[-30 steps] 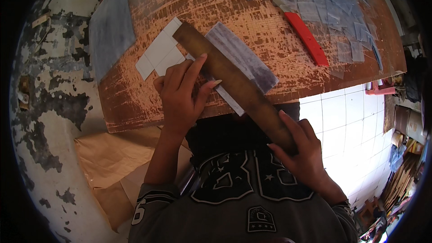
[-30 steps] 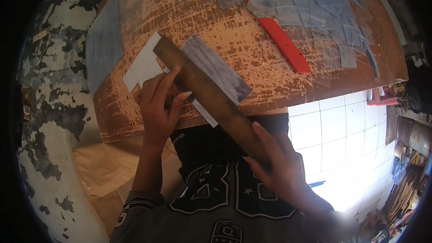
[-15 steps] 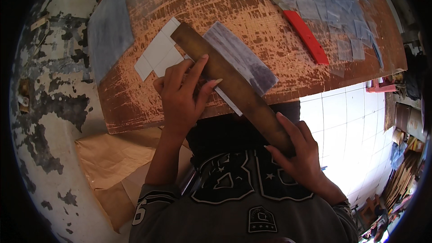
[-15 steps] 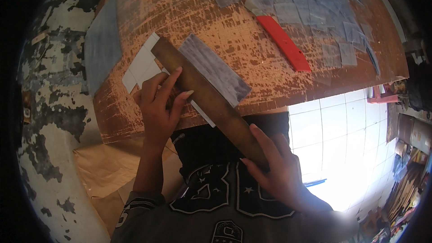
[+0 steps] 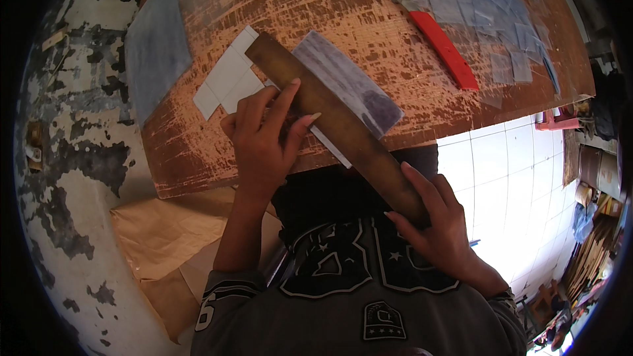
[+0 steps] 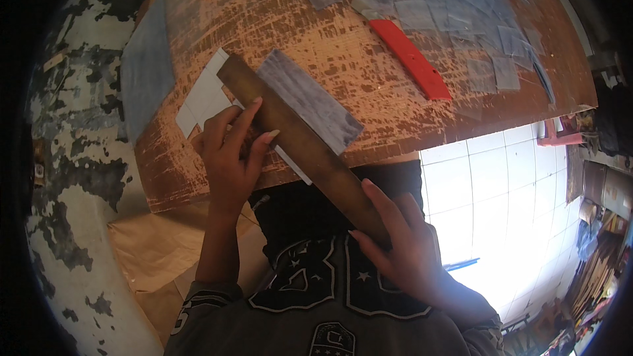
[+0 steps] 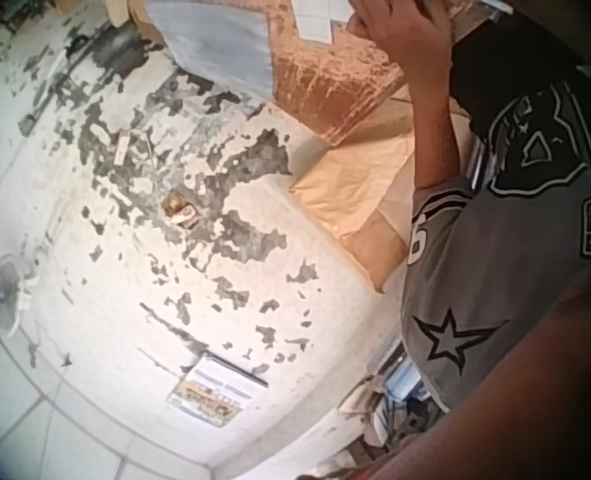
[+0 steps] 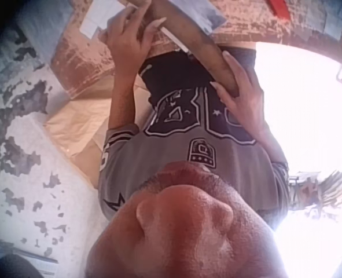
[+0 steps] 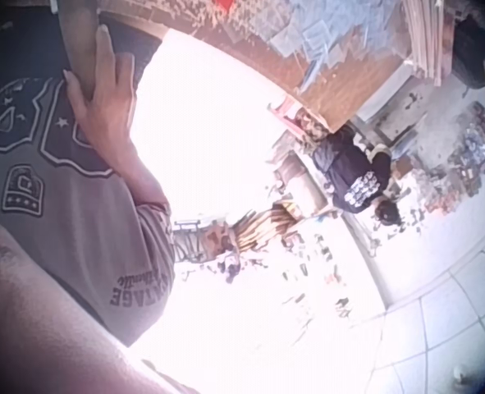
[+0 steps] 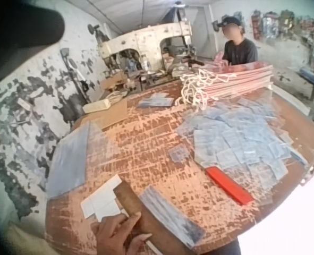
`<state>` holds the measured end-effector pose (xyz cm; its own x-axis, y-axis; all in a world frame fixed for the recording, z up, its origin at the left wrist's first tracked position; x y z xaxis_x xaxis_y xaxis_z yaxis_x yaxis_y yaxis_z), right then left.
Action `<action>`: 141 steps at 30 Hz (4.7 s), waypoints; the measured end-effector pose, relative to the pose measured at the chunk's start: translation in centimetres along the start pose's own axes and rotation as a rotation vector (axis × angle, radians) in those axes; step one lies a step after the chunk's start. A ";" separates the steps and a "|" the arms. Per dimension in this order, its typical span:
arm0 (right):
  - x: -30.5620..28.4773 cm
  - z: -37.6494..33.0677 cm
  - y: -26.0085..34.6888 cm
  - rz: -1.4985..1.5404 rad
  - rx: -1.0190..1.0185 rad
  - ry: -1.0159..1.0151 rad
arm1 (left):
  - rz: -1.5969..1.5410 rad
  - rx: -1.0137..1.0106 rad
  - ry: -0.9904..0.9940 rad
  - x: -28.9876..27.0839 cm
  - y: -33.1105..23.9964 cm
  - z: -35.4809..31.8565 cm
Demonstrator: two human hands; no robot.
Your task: The person uses a ruler and a utility knife to cut a sheet of patterned paper on a wooden workbench. They align the ruler, score the paper, and then fold it to complete the cut. The person repeats this process to trim the paper into smaller rectangular pieces.
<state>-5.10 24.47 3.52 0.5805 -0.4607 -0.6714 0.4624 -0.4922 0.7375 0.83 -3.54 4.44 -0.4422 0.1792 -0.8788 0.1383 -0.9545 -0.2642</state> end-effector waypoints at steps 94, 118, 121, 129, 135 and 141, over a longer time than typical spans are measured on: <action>-4.1 4.6 3.8 -0.209 -0.166 -0.018 | -0.019 -0.064 0.126 1.1 -2.5 0.4; -4.8 0.5 3.5 -0.371 -0.040 0.158 | 0.006 -0.059 0.128 1.4 -2.6 0.3; -4.9 0.3 3.3 -0.358 -0.045 0.137 | 0.004 -0.057 0.131 1.4 -2.6 0.5; -5.1 2.1 3.7 -0.283 -0.127 -0.002 | 0.007 -0.060 0.125 1.5 -2.6 0.4; -4.3 3.7 3.6 -0.231 -0.234 -0.041 | 0.009 -0.067 0.138 1.4 -2.6 0.5; -4.1 4.1 3.4 -0.246 -0.191 0.002 | 0.014 -0.076 0.149 1.5 -2.6 0.4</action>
<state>-8.64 21.63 8.51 0.4372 -0.3433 -0.8312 0.7063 -0.4410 0.5537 -0.54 -0.90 3.91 -0.3045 0.2048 -0.9302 0.2124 -0.9374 -0.2760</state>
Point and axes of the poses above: each hand's wrist, its own z-axis towards the middle knuckle, its own x-axis out of the palm, y = z × x, the point moved 5 cm from there along z, towards the middle knuckle, and after that the axes turned 6 degrees about -z, right-handed, at the moved point
